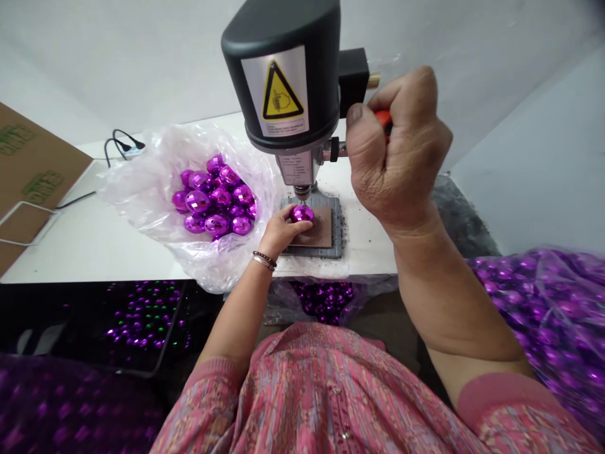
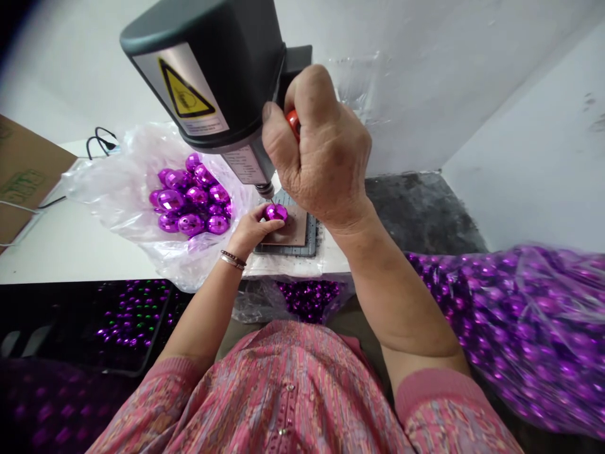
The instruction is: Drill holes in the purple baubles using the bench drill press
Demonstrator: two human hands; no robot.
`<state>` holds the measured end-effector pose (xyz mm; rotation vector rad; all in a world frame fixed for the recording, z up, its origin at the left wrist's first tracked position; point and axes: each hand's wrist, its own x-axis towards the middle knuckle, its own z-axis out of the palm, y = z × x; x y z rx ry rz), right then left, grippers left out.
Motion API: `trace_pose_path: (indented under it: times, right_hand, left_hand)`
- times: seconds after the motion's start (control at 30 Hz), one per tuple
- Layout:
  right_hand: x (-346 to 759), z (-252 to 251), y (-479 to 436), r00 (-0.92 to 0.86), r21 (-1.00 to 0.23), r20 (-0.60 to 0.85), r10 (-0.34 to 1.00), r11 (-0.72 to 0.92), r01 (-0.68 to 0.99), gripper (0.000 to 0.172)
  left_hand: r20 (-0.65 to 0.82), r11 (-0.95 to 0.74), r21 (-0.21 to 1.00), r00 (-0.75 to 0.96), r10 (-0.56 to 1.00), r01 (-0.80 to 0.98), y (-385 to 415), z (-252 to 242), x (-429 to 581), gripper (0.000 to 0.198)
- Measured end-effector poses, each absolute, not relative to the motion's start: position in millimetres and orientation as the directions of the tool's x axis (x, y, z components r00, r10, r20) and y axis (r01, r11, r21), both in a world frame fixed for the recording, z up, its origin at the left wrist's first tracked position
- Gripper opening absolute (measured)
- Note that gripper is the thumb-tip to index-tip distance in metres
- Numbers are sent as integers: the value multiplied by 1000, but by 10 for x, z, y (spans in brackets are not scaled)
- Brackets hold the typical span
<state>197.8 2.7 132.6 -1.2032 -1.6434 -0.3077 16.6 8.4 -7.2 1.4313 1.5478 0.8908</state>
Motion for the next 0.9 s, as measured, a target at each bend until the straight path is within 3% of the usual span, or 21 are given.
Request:
trace_pose_path:
  times: [0.2, 0.5, 0.7, 0.9]
  right_hand:
    - [1965, 1327, 5, 58, -378, 819, 571, 460, 803, 31]
    - [2026, 1249, -78, 7, -361, 813, 583, 493, 791, 28]
    - [2068, 1010, -153, -48, -251, 873, 485, 534, 808, 20]
    - [2111, 855, -173, -128, -82, 906, 404, 462, 883, 16]
  left_hand:
    - [-55, 48, 778, -8, 998, 627, 6, -104, 246, 74]
    - [-75, 77, 792, -29, 997, 605, -2, -193, 266, 77]
    - [-70, 70, 805, -23, 997, 589, -20, -206, 270, 78]
    - [-62, 47, 782, 3, 998, 621, -7, -216, 260, 76]
